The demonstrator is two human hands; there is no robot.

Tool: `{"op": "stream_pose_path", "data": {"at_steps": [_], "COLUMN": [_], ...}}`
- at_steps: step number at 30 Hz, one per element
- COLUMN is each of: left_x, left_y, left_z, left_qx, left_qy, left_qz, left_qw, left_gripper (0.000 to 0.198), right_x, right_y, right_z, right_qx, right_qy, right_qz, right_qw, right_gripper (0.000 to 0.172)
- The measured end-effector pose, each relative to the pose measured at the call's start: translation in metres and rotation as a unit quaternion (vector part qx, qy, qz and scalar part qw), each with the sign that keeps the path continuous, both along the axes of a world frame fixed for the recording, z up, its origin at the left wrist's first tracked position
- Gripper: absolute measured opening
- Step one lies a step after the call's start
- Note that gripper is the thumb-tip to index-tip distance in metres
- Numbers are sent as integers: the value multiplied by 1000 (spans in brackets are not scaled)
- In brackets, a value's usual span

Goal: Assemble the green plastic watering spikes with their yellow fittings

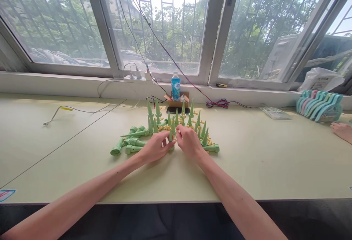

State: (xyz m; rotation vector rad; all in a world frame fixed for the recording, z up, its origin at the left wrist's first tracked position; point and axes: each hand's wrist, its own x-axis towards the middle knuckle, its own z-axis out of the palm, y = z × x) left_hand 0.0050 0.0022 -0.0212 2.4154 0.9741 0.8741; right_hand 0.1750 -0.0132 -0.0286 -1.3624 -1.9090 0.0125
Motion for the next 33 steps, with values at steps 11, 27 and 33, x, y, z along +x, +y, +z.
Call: {"op": "stream_pose_path", "data": {"at_steps": [11,27,33], "left_x": [-1,-1,-1], "left_y": [2,0,0], "left_z": [-1,2,3], "left_qx": [2,-3,2], "left_qy": [-3,3,12], "left_qz": [-19,-25,-24], "left_qw": [1000,1000,1000], "left_gripper": [17,16,17], "right_x": [0,-2,-2], "right_y": [-1,-2,-2], "right_z": [2,2,1], "right_qx": [-10,-2,-5], "right_qy": [3,-8,-10], "right_qz": [6,3,4], "right_qw": [1000,1000,1000], "right_gripper": [12,14,14]}}
